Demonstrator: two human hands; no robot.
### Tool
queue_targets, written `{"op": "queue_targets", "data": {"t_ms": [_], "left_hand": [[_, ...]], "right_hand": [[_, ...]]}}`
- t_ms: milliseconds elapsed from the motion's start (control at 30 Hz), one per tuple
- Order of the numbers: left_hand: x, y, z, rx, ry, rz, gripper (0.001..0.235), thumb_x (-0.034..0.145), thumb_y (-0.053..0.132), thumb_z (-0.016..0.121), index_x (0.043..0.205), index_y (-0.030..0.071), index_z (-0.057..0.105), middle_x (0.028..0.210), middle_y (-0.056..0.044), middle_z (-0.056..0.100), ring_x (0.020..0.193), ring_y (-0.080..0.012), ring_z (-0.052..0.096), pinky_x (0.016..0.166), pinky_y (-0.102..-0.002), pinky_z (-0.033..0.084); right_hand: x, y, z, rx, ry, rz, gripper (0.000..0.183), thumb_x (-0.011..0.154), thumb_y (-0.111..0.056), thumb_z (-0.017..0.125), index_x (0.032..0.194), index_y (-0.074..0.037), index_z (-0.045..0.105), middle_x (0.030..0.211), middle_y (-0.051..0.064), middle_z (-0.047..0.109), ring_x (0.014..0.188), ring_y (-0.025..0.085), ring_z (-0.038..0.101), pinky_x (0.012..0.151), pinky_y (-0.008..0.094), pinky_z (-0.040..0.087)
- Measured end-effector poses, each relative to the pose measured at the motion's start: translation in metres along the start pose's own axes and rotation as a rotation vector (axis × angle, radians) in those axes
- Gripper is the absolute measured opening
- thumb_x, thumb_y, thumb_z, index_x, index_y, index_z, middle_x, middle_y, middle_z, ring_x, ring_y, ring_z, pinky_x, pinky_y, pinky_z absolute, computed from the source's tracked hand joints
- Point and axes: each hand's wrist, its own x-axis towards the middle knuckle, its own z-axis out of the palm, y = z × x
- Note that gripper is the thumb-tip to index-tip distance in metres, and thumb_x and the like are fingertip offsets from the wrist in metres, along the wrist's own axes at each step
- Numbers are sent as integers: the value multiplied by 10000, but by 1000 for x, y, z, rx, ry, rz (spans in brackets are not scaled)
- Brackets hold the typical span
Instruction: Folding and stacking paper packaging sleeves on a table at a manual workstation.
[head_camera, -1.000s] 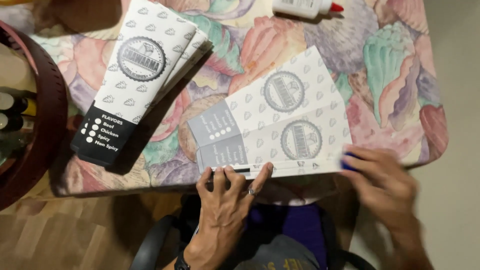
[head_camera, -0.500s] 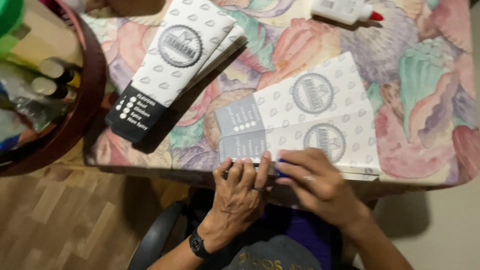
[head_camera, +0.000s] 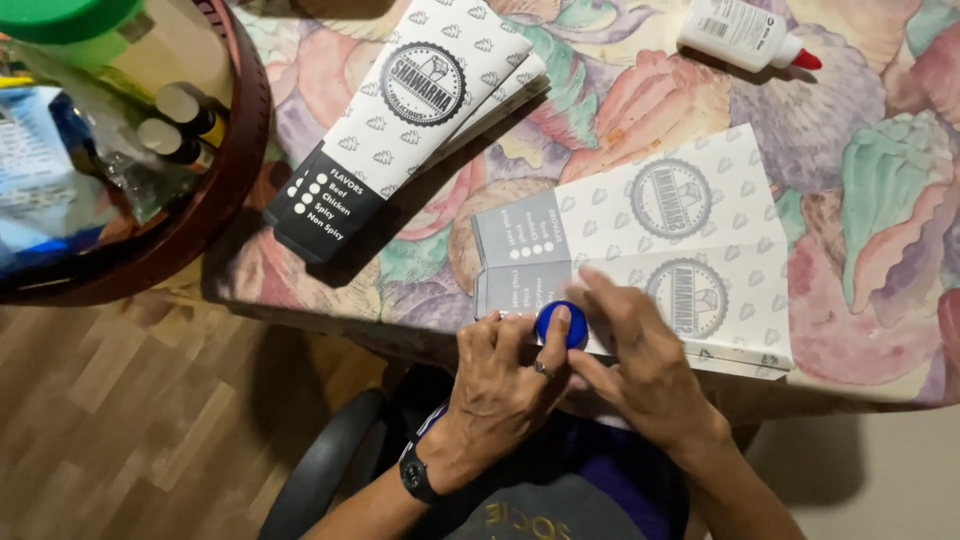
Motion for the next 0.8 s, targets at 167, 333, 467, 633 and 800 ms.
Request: {"op": "queue_targets", "data": {"t_ms": [167, 333, 467, 633, 800], "left_hand": [[5, 1, 5, -104, 187, -58, 435, 1071, 407, 639, 1383, 117, 554, 1202, -206, 558, 1054, -355, 567, 777, -467, 485], [23, 25, 11, -268, 261, 44, 374, 1039, 132, 713, 1197, -182, 585, 1255, -361, 619, 1055, -472, 667, 863, -544, 543], [30, 18, 6, -407, 311, 129, 262, 1011, -25, 713, 1094, -243, 594, 1167, -403, 637, 963, -495, 664, 858, -525, 596], [0, -36, -5, -327, 303, 69, 411, 1015, 34, 744, 1276, -96, 455, 1187, -323, 645, 1021, -437, 676, 921, -548, 619], [16, -48, -33, -237, 365, -103, 320, 923, -10, 802, 1118, -187, 620, 1141, -317, 647, 927, -461, 623, 831, -510, 587]], "right_hand": [[-33, 1, -10, -477, 277, -176, 195, 941, -45, 764, 1121, 20, 728, 1073, 141, 709, 984, 298, 651, 935, 421, 468], [-49, 15, 2, -551, 345, -204, 179, 950, -9, 783, 1128, -5, 760, 1121, 118, 751, 993, 266, 674, 980, 422, 441], [-48, 18, -3, -566, 343, -217, 165, 939, 1, 808, 1094, -45, 777, 1112, 95, 768, 969, 214, 684, 1059, 407, 383], [-55, 30, -1, -550, 343, -234, 233, 923, 24, 872, 1120, -60, 781, 1123, 89, 773, 962, 206, 692, 1059, 397, 377], [-49, 27, -3, -552, 380, -276, 174, 924, 9, 854, 1077, -43, 790, 1087, 90, 773, 913, 202, 661, 1037, 394, 378]]}}
